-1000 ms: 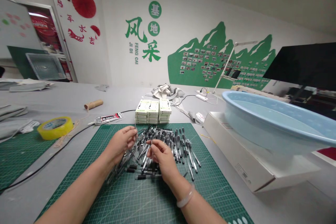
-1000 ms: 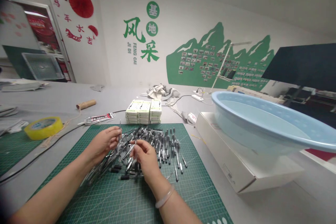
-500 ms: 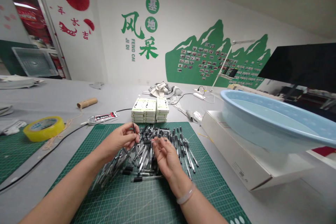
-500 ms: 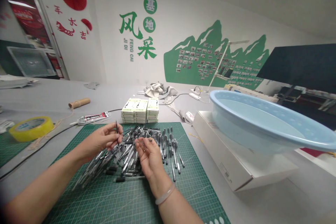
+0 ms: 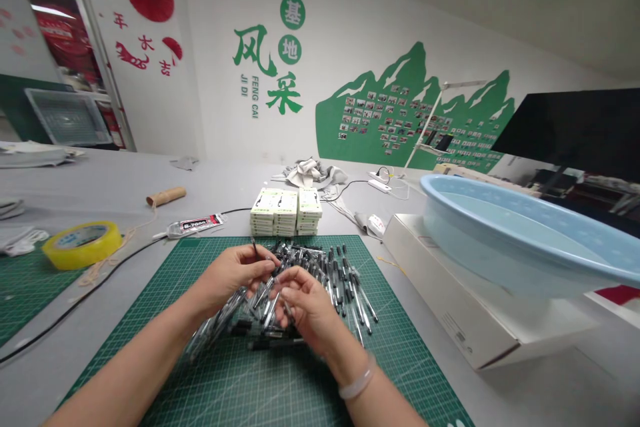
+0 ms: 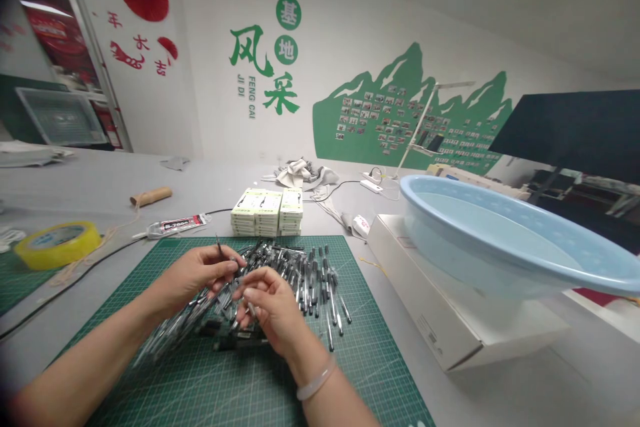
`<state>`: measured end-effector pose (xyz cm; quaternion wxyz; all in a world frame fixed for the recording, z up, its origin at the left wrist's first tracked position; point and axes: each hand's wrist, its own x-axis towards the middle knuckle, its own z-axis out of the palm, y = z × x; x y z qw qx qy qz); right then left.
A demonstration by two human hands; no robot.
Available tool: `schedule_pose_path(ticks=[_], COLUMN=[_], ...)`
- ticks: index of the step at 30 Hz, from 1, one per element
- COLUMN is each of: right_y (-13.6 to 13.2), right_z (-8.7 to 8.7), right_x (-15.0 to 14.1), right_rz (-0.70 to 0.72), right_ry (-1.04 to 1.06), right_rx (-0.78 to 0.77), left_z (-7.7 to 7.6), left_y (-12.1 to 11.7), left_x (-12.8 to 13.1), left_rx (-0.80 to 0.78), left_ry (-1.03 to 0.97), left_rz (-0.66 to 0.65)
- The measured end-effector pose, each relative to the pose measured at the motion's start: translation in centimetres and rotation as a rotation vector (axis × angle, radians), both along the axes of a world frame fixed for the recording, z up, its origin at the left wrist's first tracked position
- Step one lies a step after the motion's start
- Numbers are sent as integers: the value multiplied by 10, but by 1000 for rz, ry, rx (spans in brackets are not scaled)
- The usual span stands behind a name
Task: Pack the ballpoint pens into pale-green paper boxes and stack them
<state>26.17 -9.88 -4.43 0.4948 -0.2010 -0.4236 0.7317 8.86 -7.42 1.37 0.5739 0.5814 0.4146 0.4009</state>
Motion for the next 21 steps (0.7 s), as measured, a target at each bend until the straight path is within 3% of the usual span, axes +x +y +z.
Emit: schedule_pose_path(ticks=[5,12,21], right_y=[1,1,-2], right_z=[-5,-6,-5], right_x=[-5,-5,-8], right_rz=[-74,-133,-126], right_ry=[-36,-126,-164], right_rx=[31,59,63], left_z=[3,8,11], left_y=[-3,7,7], left_x=[5,-8,-8], left_rx=[-70,-38,-20], left_ry=[-104,-461,-581], left_rz=[-72,213,313])
